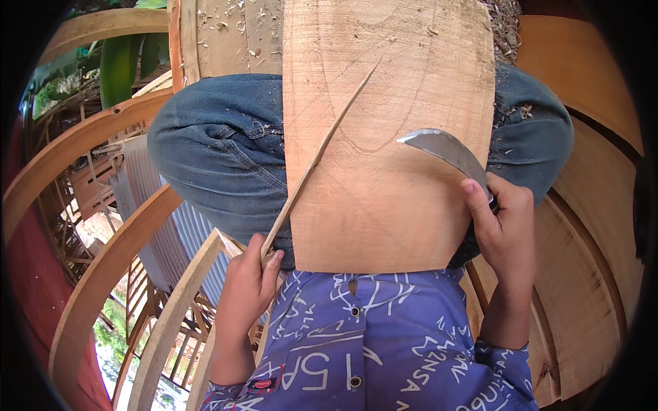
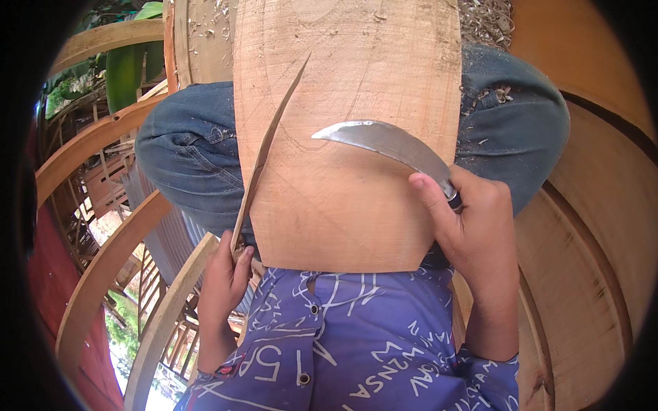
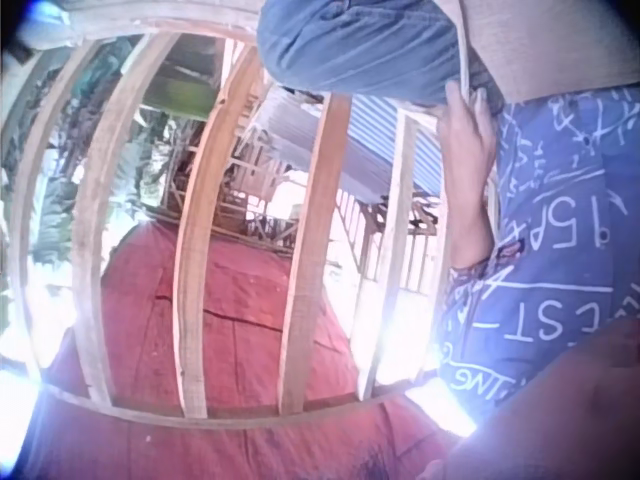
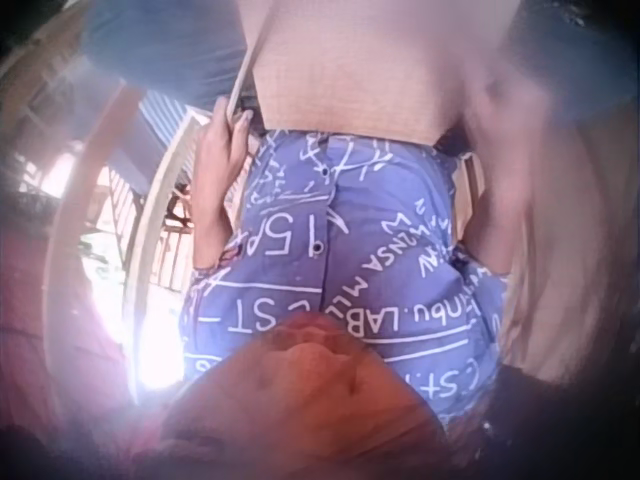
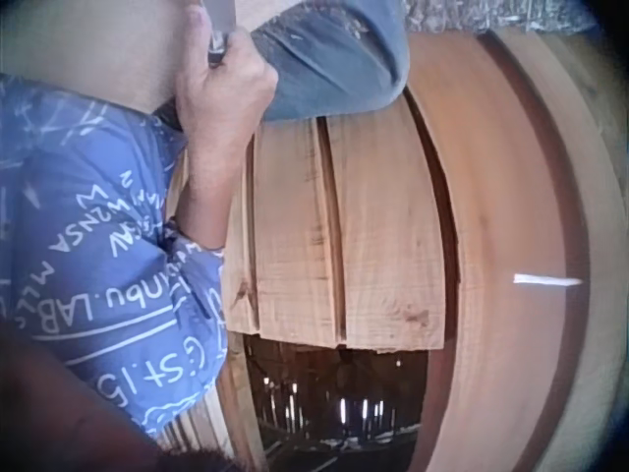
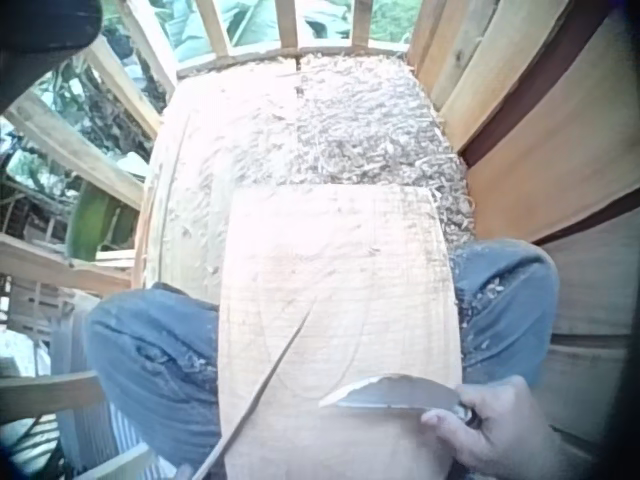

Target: The person sits cross-legged on a wooden platform and uses a curved knife to shave thin strips from a rectangular piece of wood held between their legs. They repeatedly draw the knife along the wood's surface to create fine shavings, occasionally pausing to inspect the tool and the workpiece.

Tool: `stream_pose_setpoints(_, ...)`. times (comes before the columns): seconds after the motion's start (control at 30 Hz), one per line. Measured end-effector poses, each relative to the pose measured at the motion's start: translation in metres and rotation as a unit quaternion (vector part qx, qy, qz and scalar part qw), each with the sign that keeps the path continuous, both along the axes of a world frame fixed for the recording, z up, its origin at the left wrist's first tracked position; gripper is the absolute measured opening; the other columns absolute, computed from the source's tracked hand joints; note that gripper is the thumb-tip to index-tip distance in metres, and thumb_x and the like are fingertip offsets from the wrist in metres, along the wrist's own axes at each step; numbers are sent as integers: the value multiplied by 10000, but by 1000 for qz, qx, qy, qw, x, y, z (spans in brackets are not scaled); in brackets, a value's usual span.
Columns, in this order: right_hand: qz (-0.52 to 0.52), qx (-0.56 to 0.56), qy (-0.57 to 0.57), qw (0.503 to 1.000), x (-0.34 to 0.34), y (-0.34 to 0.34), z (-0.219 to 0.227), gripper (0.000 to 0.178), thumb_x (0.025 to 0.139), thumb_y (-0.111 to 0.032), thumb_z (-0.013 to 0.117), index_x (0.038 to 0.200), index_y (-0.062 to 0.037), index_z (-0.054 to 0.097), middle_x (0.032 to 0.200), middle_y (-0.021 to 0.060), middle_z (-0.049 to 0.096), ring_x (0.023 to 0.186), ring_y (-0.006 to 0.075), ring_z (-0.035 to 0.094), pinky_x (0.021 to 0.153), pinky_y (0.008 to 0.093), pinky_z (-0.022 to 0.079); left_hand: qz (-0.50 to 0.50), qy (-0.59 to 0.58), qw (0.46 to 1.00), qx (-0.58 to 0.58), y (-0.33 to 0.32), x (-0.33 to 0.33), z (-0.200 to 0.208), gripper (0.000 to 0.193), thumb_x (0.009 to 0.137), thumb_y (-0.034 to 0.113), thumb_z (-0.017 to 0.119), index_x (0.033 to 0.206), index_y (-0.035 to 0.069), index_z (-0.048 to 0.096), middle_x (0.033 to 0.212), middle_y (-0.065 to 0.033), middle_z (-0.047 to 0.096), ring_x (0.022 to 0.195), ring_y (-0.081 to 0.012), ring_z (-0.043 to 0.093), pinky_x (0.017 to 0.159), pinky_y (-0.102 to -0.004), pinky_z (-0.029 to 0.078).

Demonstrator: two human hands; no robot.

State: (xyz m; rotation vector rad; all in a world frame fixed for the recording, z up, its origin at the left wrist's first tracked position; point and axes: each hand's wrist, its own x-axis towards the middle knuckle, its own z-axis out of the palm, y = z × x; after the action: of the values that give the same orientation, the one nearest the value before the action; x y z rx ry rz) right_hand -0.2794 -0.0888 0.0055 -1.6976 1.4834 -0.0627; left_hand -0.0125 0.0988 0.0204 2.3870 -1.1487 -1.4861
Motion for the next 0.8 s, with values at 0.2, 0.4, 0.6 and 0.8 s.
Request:
stream_pose_setpoints(0.2, 63, -80, 8, 995, 22, 2, -8, 498, 837, -353, 736, 587, 10, 505, 490, 181, 443, 388, 271, 435, 413, 360, 349, 15, -13, 999, -35, 0, -6, -5, 171, 921, 74, 585, 921, 8, 427, 623, -243, 522, 624, -467, 564, 515, -458, 403)
stream_pose_setpoints(0.4, 192, -163, 63, 966, 53, -4, -8, 556, 829, -496, 680, 550, -45, 513, 482, 140, 517, 404, 286, 534, 403, 366, 415, 22, -29, 999, -27, -1, -13, -10, 158, 930, 73, 569, 940, 15, 422, 653, -249, 549, 637, -464, 583, 522, -473, 413)
stream_pose_setpoints(0.6, 238, -185, 77, 950, 59, -5, -11, 567, 838, -529, 650, 549, -61, 509, 480, 126, 538, 412, 285, 560, 383, 366, 423, 26, -65, 996, -51, 4, -21, -20, 133, 933, 86, 567, 932, 17, 454, 638, -237, 567, 620, -446, 600, 515, -482, 437)
stream_pose_setpoints(0.8, 225, -197, 96, 949, 62, -7, -10, 573, 834, -534, 653, 549, -58, 507, 486, 128, 540, 421, 282, 561, 390, 358, 423, 6, -76, 994, -82, 6, -22, -25, 129, 917, 66, 584, 905, 7, 470, 620, -216, 572, 566, -408, 604, 482, -455, 441)
